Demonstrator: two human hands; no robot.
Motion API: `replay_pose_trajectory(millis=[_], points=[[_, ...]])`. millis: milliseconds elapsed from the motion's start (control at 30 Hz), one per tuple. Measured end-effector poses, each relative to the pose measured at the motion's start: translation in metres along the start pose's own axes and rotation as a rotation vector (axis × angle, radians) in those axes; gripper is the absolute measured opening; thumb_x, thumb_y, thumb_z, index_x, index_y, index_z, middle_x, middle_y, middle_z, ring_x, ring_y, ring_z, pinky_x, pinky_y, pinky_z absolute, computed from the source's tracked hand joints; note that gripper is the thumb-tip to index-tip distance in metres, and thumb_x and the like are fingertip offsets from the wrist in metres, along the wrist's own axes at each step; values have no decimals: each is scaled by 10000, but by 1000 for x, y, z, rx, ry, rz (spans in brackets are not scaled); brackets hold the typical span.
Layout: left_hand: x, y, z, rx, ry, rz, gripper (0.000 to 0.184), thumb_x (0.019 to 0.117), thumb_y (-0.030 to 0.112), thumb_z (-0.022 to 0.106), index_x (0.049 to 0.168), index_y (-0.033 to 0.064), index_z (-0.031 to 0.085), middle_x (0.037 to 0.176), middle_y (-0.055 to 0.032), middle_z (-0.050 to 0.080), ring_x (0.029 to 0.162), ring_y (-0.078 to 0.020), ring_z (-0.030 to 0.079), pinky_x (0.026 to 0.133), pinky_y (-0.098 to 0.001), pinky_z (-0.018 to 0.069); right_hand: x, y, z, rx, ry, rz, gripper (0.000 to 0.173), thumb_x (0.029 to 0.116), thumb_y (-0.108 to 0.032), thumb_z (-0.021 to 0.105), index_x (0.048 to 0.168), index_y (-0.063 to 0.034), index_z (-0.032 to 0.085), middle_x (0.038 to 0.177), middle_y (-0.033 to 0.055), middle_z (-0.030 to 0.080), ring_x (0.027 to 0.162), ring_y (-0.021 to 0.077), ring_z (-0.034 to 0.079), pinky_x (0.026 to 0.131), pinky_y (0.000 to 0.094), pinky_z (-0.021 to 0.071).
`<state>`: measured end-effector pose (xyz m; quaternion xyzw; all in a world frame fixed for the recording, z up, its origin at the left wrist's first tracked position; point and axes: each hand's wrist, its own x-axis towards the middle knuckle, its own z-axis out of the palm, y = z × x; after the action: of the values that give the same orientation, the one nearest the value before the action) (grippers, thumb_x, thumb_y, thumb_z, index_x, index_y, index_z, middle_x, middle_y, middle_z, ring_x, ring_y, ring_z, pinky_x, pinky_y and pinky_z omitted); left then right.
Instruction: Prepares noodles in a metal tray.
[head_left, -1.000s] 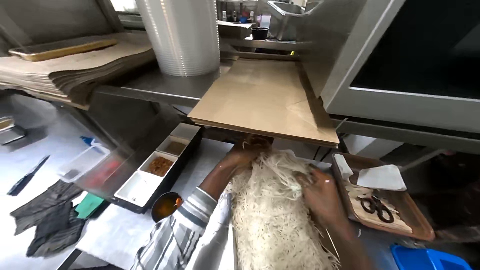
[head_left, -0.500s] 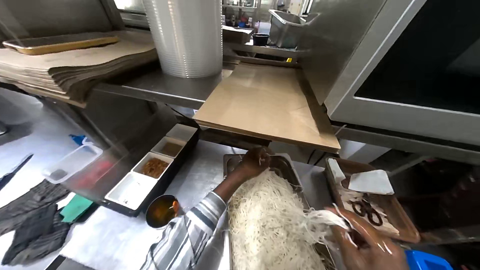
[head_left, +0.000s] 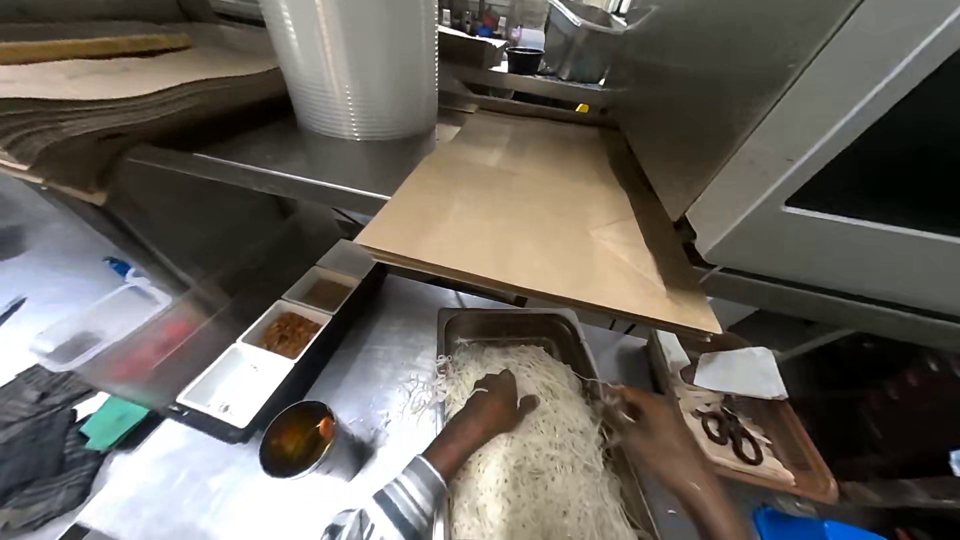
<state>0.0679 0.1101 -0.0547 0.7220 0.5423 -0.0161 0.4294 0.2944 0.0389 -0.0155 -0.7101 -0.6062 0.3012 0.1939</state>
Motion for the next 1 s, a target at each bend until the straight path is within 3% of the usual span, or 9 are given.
replay_pose_trajectory(millis=[133, 233, 333, 400, 467, 567, 733, 933, 1000], points=[[13, -8, 13, -321, 66, -30, 740, 1017, 487, 585, 1506, -45, 428, 1529, -270, 457, 1429, -393, 448, 1185, -524, 361, 55, 16, 66, 36, -179, 223, 865, 910, -411, 765, 1535, 52, 385, 1530, 294, 442, 1423, 400, 444, 1181, 521, 351], [3, -5, 17, -756, 119, -21, 752, 962, 323, 720, 1520, -37, 367, 1468, -251, 509, 1322, -322, 546, 1098, -455, 464, 38, -3, 68, 270, -18, 233, 789, 877, -288, 806, 1505, 23, 443, 1506, 270, 473, 1388, 365, 481, 1144, 507, 413], [-23, 26, -8, -1024, 125, 126, 594, 969, 144, 688, 1473, -22, 420, 1365, -199, 577, 1170, -209, 620, 979, -359, 540, 7, -38, 20, 307, 121, 87, 566, 917, -226, 744, 1385, 41, 569, 1375, 260, 584, 1276, 333, 577, 1074, 495, 480], [-30, 49, -27, -890, 183, 188, 416, 972, 150, 677, 1343, -2, 566, 1234, -148, 637, 1074, -170, 636, 925, -338, 547, -13, -50, -10, 180, 230, -37, 402, 937, -212, 694, 1245, 45, 674, 1210, 243, 676, 1138, 320, 655, 991, 513, 525], [-28, 54, -42, -565, 244, 203, 419, 1002, 248, 659, 1355, 30, 599, 1319, -164, 625, 1213, -238, 605, 1044, -421, 495, -28, -46, -25, -14, 322, -96, 340, 917, -233, 659, 1139, 17, 725, 1052, 222, 717, 992, 351, 696, 869, 602, 537], [-5, 31, -36, -205, 325, 171, 476, 1035, 290, 606, 1418, 12, 558, 1424, -235, 565, 1355, -370, 520, 1144, -527, 400, -56, -36, -33, -178, 359, -143, 308, 878, -176, 666, 1105, 19, 738, 1006, 254, 721, 942, 433, 700, 816, 680, 520], [15, 4, -35, 42, 404, 141, 466, 1055, 218, 534, 1446, -37, 522, 1458, -258, 540, 1402, -387, 480, 1194, -502, 337, -97, -36, -48, -236, 220, -126, 330, 913, -120, 662, 1166, 90, 694, 1014, 321, 703, 930, 499, 690, 834, 700, 507], [-26, 54, -45, 23, 779, 491, 333, 1013, 120, 601, 1297, -50, 629, 1278, -263, 646, 1209, -405, 623, 1035, -528, 488, -134, -64, -33, -192, 521, -232, 244, 949, -51, 577, 1081, 99, 715, 973, 272, 731, 846, 357, 727, 780, 476, 579], [-28, 61, -46, -46, 885, 543, 288, 1007, 101, 612, 1240, -68, 630, 1214, -275, 656, 1160, -415, 638, 994, -544, 503, -145, -69, -14, -129, 474, -247, 225, 949, -32, 588, 1051, 129, 707, 988, 292, 720, 876, 367, 728, 814, 453, 585]])
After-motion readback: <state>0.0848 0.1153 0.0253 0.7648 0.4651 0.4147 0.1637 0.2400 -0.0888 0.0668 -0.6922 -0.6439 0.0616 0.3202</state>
